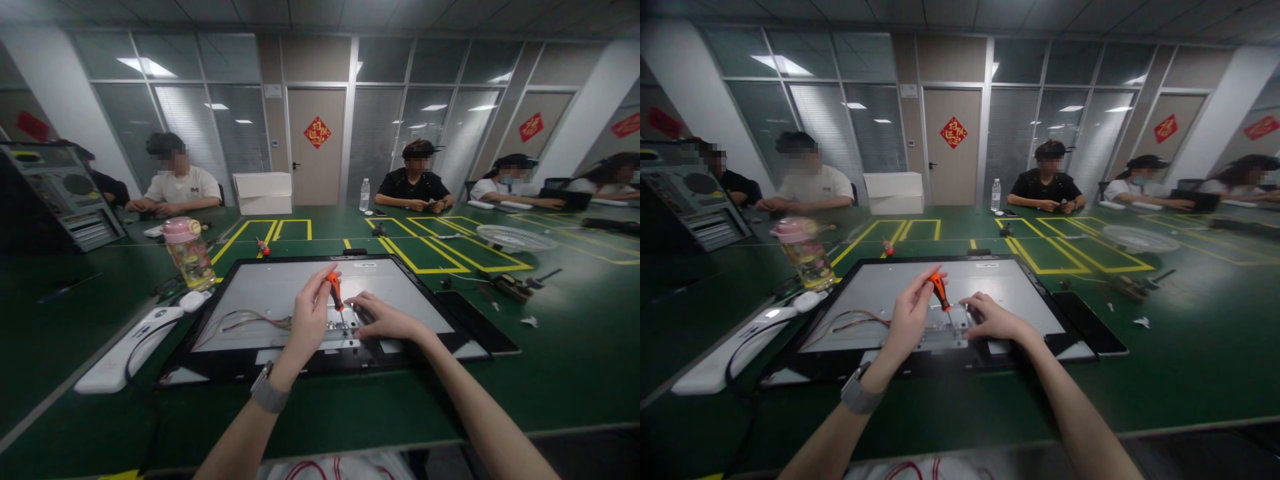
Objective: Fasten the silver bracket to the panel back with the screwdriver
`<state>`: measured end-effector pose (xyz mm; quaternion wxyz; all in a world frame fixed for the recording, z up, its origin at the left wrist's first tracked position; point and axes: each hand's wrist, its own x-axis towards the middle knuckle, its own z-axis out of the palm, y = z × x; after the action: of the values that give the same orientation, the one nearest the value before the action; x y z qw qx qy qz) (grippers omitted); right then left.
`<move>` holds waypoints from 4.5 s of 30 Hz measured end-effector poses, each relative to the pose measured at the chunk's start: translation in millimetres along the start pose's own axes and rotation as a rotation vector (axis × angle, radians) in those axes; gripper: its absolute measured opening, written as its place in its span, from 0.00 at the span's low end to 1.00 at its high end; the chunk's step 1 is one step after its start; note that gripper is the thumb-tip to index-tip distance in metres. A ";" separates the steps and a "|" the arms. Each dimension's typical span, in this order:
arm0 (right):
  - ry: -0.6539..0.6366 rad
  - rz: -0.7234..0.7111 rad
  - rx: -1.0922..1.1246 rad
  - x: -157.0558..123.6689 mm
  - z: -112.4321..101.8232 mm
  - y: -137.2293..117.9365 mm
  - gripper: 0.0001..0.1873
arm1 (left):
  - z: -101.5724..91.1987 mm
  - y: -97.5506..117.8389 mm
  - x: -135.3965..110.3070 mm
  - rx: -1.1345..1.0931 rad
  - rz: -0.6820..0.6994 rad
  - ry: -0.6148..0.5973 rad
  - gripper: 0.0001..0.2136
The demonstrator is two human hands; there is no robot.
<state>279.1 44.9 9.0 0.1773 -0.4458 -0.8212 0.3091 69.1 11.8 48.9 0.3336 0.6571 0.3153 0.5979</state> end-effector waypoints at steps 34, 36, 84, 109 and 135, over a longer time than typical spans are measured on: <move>0.006 0.023 -0.001 -0.8 -0.4 -4.1 0.37 | -1.0 -0.8 0.1 0.089 0.068 0.091 0.11; 0.007 0.031 0.009 -1.1 -0.6 -4.7 0.37 | -1.0 -0.9 0.0 0.111 0.069 0.105 0.11; 0.006 0.016 0.005 -1.0 -0.1 -0.8 0.38 | -1.1 2.1 1.5 0.095 0.125 0.133 0.07; 0.002 0.032 0.012 -1.8 -1.0 -4.4 0.37 | -0.9 3.4 0.9 0.107 0.115 0.132 0.07; -0.002 0.039 -0.002 -2.2 -1.3 -6.4 0.37 | -1.6 6.6 0.8 0.123 0.115 0.130 0.07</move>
<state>277.0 40.8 14.2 0.1702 -0.4614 -0.8128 0.3122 67.7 8.8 54.8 0.2367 0.6529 0.3342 0.6372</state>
